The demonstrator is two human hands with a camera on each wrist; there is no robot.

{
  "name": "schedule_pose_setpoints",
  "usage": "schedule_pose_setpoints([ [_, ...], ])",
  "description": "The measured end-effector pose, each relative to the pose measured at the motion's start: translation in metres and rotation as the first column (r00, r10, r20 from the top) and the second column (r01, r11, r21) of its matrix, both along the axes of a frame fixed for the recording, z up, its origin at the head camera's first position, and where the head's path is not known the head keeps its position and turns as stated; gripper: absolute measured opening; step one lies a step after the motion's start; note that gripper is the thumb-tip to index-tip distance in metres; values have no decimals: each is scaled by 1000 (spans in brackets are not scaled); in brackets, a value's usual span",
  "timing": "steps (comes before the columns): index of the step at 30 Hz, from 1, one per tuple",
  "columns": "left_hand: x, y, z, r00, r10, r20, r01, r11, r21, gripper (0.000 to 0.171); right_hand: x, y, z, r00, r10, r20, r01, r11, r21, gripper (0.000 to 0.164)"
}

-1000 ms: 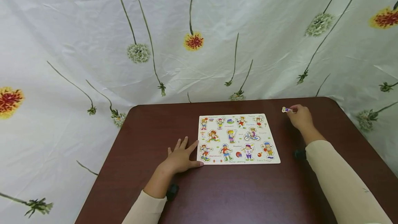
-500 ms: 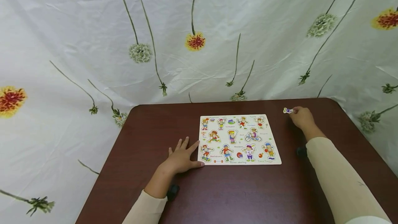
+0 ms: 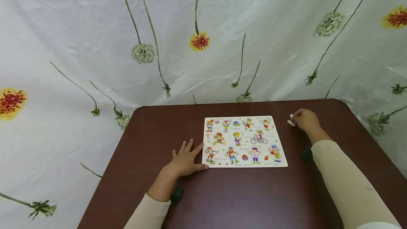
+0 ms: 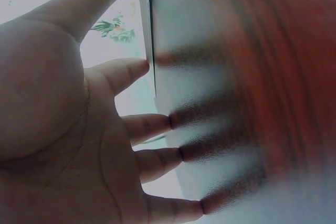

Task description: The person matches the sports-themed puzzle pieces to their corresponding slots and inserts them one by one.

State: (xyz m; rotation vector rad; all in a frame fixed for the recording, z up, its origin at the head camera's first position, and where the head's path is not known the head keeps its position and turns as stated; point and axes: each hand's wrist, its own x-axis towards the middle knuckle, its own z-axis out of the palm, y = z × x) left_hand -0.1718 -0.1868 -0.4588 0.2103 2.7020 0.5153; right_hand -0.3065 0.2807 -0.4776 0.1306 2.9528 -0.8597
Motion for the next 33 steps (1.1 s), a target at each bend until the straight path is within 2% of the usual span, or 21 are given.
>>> schedule_pose_setpoints([
  [9,-2,0,-1,1000,-5,9,5,1000,-9,89,10,-13,5,999,16,-36,-17,999,-34,25],
  [16,-2,0,1,1000,-3,7,3,1000,-9,88,23,-31,14,996,69,-65,-73,995,-71,24],
  [27,0,0,2,1000,-5,20,6,1000,-6,88,56,-65,27,981,176,-87,-183,979,-88,19],
  [33,0,-1,2,1000,-5,21,5,1000,-5,88,74,-87,29,960,259,-105,-269,958,-102,11],
])
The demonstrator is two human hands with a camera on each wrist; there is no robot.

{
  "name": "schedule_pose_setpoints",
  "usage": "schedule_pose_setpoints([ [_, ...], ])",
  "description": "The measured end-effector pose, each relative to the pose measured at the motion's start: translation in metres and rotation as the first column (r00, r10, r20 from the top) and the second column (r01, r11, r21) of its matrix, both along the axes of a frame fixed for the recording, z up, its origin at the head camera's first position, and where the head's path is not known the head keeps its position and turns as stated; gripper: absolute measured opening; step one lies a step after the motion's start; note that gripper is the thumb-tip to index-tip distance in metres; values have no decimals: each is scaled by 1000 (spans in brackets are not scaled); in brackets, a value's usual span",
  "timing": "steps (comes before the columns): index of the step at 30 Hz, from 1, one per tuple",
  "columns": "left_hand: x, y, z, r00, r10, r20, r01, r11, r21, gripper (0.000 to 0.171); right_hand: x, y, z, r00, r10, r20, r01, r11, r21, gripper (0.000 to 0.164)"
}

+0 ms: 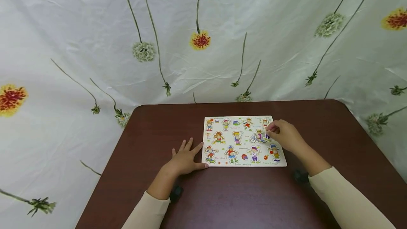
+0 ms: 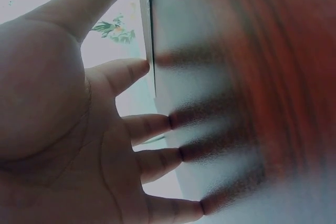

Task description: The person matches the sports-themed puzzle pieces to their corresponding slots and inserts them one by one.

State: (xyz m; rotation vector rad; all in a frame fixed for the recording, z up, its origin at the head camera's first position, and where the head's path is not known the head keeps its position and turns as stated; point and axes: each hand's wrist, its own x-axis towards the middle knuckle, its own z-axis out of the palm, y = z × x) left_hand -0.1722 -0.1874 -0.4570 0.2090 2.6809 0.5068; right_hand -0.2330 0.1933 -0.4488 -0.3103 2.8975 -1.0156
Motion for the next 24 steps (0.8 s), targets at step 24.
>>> schedule_pose_setpoints([
  [24,-1,-1,-5,1000,1,-7,-1,1000,-8,88,33,-46,-25,980,185,78,-179,981,-81,10],
])
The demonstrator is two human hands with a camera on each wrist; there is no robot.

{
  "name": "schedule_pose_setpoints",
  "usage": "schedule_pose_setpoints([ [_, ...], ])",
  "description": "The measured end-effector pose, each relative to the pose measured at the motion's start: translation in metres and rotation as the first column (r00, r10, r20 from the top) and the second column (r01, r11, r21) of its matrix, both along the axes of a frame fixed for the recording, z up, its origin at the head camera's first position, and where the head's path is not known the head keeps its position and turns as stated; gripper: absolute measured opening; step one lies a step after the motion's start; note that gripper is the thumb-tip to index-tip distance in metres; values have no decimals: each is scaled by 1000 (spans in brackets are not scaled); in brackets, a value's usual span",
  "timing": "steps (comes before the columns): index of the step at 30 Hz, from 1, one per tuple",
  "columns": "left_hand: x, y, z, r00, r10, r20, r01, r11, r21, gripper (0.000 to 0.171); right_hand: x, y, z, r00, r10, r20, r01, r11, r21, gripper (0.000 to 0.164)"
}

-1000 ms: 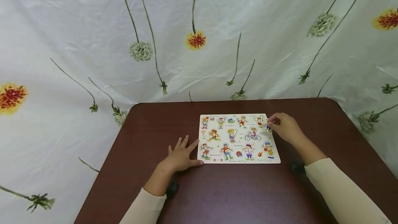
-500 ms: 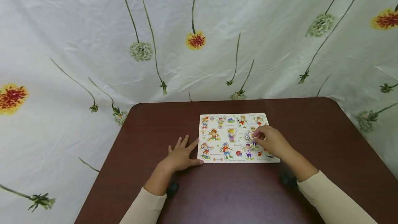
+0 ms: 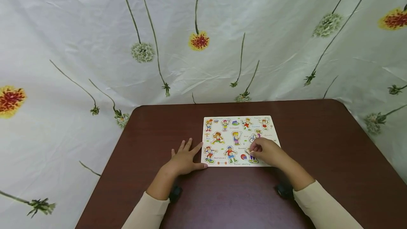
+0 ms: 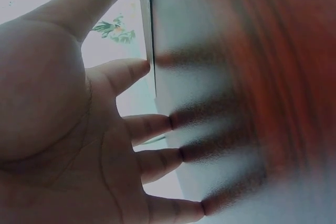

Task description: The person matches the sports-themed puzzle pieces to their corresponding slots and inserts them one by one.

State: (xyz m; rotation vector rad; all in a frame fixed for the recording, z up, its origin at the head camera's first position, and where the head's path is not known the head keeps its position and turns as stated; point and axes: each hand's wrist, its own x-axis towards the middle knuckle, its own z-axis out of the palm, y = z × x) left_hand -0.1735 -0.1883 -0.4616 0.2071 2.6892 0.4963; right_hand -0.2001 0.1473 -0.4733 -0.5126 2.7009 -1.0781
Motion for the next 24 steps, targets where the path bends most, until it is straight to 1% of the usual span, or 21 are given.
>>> schedule_pose_setpoints([
  [3,0,1,1,1000,-1,-1,1,1000,-2,89,0,0,-2,1000,13,8,-13,1000,-1,9],
  [11,0,2,3,1000,-3,-8,3,1000,1,89,1,3,-3,999,16,29,-15,1000,-26,8],
  [17,1,3,1,1000,-7,-1,7,1000,-7,89,-1,6,-5,999,53,12,-53,998,-16,7],
  [21,1,2,0,1000,3,2,-3,1000,0,89,-2,8,-7,996,86,-9,-86,996,-14,6],
  [24,0,2,-1,1000,9,-4,-9,1000,-4,89,-3,8,-8,996,92,-13,-92,996,-23,6],
])
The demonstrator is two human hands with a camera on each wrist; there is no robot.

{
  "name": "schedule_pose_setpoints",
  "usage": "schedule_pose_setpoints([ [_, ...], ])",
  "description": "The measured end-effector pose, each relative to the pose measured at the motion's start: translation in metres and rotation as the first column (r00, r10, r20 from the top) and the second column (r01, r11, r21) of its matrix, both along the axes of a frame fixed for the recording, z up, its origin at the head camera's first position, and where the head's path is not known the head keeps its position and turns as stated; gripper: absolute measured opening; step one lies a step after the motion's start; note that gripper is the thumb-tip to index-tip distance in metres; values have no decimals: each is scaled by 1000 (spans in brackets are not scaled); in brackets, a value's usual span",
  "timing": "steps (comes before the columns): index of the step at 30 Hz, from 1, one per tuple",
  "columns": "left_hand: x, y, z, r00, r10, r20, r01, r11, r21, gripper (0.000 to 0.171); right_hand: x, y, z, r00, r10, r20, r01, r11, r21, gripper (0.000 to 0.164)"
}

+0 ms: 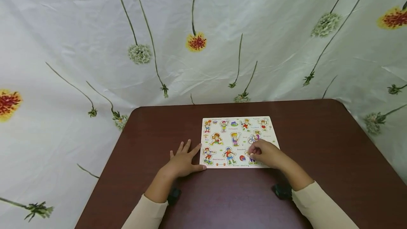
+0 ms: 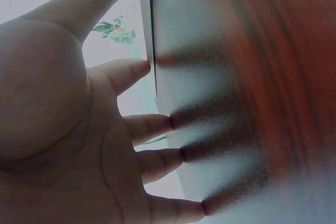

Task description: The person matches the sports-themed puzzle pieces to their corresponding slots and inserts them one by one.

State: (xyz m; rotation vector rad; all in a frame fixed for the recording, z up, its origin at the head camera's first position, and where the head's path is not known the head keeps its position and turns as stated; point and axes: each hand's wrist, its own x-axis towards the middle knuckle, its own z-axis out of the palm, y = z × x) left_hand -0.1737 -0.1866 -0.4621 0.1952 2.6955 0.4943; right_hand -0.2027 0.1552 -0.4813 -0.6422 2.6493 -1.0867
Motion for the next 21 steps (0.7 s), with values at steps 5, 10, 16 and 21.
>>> schedule_pose_setpoints([
  [5,-1,-1,-2,1000,-1,-5,1,1000,1,89,-1,0,-1,1000,-2,12,2,1000,-1,6],
  [10,-1,-1,0,1000,3,0,-3,1000,17,89,-5,1,-2,1000,-4,29,5,1000,-13,6],
  [16,-6,1,4,1000,15,-5,-14,999,29,89,-10,8,2,995,-30,96,40,995,-97,9],
  [21,-10,3,6,1000,21,-17,-20,999,49,86,-11,14,11,989,-119,87,128,986,-108,13],
])
